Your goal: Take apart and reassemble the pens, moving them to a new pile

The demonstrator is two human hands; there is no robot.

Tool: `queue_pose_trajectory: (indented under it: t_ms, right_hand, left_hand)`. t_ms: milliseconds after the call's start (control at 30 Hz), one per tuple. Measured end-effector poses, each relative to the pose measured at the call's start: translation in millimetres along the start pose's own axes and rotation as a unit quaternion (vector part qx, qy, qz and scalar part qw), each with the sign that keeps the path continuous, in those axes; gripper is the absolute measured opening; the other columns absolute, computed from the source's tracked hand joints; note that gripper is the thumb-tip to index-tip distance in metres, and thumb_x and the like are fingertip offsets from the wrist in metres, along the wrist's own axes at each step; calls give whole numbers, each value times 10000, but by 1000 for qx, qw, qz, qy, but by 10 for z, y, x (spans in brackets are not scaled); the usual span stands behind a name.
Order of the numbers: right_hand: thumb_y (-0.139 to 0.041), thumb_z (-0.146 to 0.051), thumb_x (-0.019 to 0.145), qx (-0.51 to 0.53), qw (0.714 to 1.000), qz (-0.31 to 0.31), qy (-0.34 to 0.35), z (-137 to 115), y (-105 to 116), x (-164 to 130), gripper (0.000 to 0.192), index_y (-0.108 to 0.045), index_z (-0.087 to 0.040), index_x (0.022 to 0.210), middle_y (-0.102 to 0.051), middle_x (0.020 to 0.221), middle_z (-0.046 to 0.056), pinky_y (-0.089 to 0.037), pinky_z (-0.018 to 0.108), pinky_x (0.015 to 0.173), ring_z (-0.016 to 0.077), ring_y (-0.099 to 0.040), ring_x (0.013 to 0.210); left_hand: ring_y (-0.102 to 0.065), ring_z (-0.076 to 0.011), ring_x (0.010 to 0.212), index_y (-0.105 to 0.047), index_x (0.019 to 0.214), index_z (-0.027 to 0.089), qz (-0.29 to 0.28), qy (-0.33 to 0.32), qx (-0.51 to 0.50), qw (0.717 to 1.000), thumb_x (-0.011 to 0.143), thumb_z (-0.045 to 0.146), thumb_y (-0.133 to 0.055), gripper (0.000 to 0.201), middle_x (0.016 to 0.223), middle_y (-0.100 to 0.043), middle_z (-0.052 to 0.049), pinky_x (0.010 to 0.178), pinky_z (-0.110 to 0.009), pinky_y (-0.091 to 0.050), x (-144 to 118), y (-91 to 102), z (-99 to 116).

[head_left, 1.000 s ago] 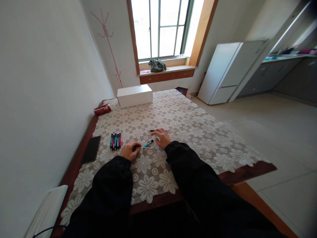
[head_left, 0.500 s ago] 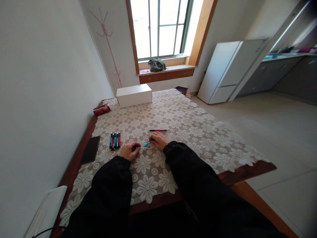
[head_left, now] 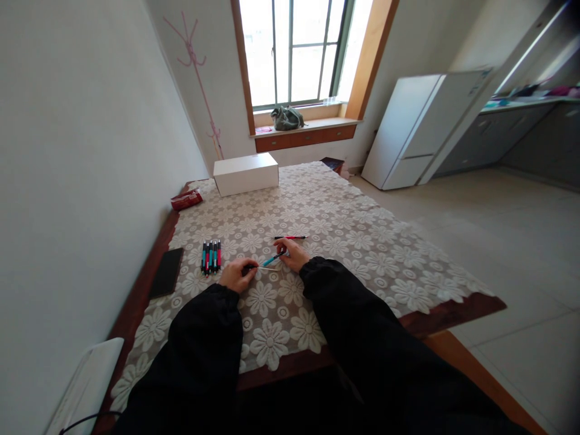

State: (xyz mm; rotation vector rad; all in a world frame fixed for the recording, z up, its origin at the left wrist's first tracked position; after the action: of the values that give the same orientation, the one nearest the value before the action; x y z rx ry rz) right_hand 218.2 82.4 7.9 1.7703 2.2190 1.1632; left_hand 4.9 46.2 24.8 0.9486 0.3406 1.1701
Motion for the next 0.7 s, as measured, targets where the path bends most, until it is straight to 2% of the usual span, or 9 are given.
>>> queue_pose_trajectory:
  t_ms: [700]
  right_hand:
    - [-542,-30,672,-15,1000,-3,6,-34,-3,-4,481,-585,-222,1111,-626,902,5,-441,295,810,173,-550,839]
  left_hand:
    - [-652,-181,865,-720,962,221,-4,1,3,1000,827,290,-633,175,922,-728,-36,772,-281,-496,0,-9,-28]
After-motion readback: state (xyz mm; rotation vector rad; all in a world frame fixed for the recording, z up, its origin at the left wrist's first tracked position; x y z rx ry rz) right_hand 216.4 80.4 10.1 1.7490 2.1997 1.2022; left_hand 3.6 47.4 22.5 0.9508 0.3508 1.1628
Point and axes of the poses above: each hand's wrist, its own x-axis towards the middle knuckle, its own y-axis out of the back of the hand, z = x × y, the point moved 5 cm from there along x, towards the middle knuckle
